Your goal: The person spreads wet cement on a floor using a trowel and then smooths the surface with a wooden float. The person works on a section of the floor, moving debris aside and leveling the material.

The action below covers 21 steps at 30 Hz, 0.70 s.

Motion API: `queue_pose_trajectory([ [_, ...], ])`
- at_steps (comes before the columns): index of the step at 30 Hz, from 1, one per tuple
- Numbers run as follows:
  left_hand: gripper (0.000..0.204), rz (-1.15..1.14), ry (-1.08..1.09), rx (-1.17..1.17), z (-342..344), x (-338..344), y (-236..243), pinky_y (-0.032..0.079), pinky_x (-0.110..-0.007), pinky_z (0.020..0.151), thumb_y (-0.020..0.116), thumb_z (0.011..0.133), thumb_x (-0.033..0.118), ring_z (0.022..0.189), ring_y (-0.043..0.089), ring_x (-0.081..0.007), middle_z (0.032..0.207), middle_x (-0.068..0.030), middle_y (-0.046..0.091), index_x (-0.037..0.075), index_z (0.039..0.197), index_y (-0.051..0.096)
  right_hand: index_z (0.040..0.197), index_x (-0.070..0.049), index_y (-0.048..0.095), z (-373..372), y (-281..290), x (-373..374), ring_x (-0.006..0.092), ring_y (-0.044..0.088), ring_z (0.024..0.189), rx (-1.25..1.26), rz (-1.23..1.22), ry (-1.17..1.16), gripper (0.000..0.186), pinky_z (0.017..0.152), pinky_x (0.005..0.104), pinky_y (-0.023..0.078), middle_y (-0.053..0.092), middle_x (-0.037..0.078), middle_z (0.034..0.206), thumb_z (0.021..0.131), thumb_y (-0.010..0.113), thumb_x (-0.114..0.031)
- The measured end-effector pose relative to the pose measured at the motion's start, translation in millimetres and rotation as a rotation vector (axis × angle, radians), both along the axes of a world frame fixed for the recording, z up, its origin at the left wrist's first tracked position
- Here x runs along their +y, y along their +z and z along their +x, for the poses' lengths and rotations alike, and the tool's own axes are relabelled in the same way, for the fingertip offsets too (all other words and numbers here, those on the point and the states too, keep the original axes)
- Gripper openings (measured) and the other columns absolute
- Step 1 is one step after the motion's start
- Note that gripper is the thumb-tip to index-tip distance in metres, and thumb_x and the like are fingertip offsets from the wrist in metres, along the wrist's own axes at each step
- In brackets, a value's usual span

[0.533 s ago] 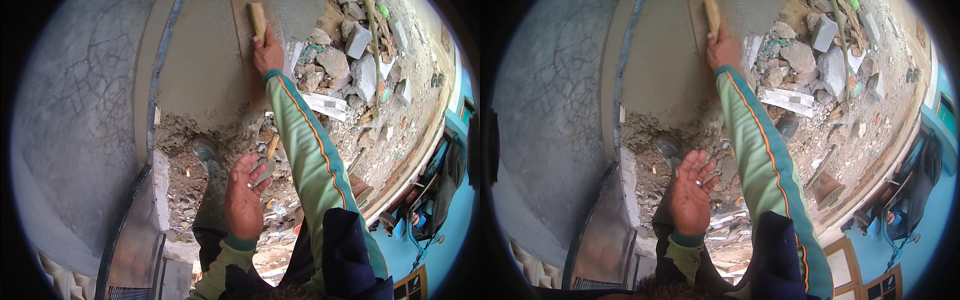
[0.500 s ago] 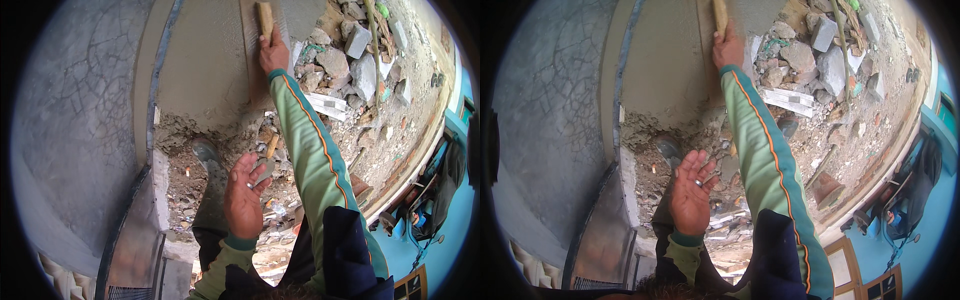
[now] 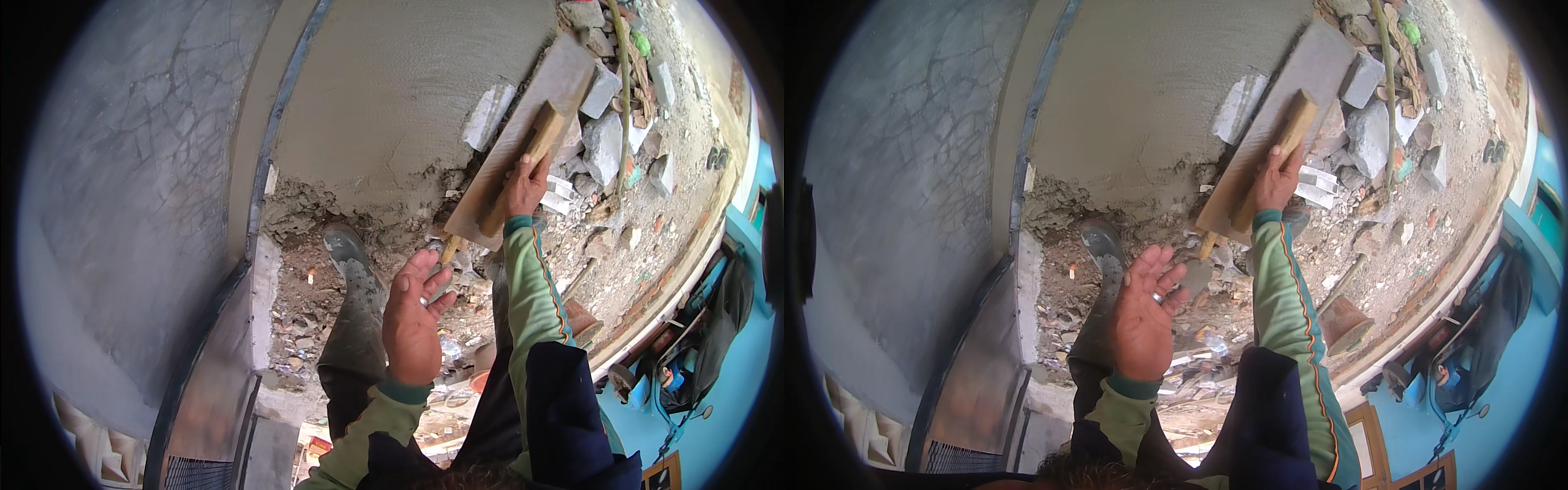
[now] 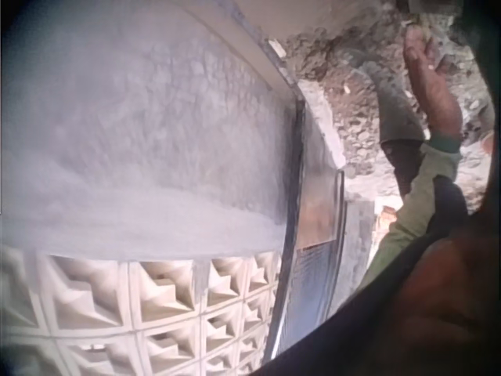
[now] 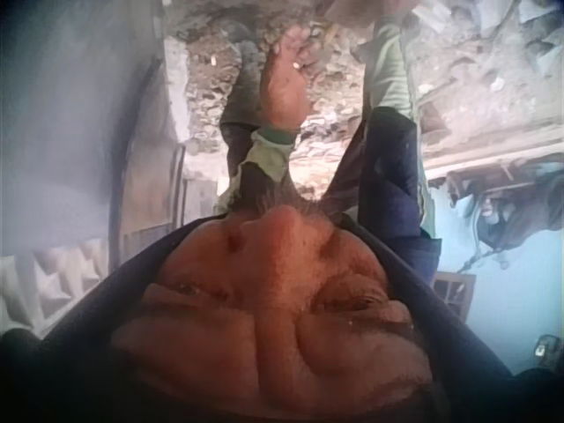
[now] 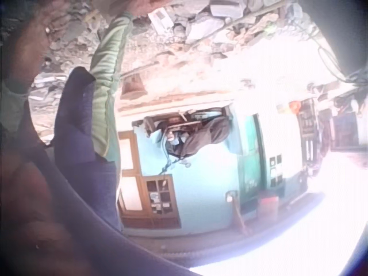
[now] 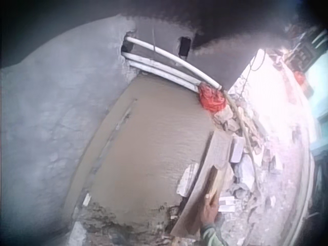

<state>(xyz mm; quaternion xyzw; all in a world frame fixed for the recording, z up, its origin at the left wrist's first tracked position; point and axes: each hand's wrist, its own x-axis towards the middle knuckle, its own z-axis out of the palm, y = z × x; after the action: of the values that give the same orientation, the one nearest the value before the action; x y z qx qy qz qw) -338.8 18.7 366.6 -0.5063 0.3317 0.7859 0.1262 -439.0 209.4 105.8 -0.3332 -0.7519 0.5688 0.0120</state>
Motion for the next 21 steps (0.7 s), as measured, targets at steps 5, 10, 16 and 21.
queue_pose_trajectory([
  [5, 0.061, 0.03, -0.009, -0.001, -5, 3, -2, 0.042, -0.041, 0.105, 0.037, 0.108, 0.047, 0.128, 0.049, -0.0254, 0.152, -0.016, 0.043, 0.004, 0.151, 0.039, 0.154, -0.011, 0.039, -12, -12, -41, 0.0329, 0.068, 0.099, 0.152, 0.282, 0.638, 0.06, 0.085, 0.0432, 0.053, 0.067, 0.017, 0.12, 0.102, 0.061, -0.029],
  [10, 0.061, 0.004, -0.007, -0.011, -5, 2, -2, 0.043, -0.04, 0.104, 0.037, 0.108, 0.048, 0.127, 0.05, -0.025, 0.152, -0.0157, 0.043, 0.004, 0.151, 0.039, 0.152, -0.022, 0.046, -65, 5, -103, 0.0427, 0.065, 0.107, -0.108, 0.31, 0.838, 0.055, 0.092, 0.0476, 0.051, 0.065, 0.023, 0.122, 0.099, 0.061, -0.032],
  [16, 0.06, 0.02, 0.004, 0.006, -4, 3, -6, 0.043, -0.041, 0.105, 0.036, 0.109, 0.046, 0.128, 0.05, -0.0252, 0.152, -0.0161, 0.044, 0.004, 0.151, 0.039, 0.15, -0.022, 0.049, -117, -26, -83, 0.0386, 0.068, 0.105, -0.044, 0.297, 0.6, 0.056, 0.091, 0.0445, 0.052, 0.069, 0.021, 0.115, 0.098, 0.063, -0.038],
  [21, 0.058, 0.042, 0.036, -0.001, -2, -4, -6, 0.044, -0.041, 0.105, 0.035, 0.109, 0.043, 0.128, 0.051, -0.0251, 0.151, -0.0157, 0.045, 0.004, 0.151, 0.038, 0.149, -0.015, 0.049, -129, -34, -31, 0.0305, 0.068, 0.11, -0.023, 0.154, 0.313, 0.055, 0.094, 0.0373, 0.051, 0.069, 0.018, 0.123, 0.099, 0.063, -0.033],
])
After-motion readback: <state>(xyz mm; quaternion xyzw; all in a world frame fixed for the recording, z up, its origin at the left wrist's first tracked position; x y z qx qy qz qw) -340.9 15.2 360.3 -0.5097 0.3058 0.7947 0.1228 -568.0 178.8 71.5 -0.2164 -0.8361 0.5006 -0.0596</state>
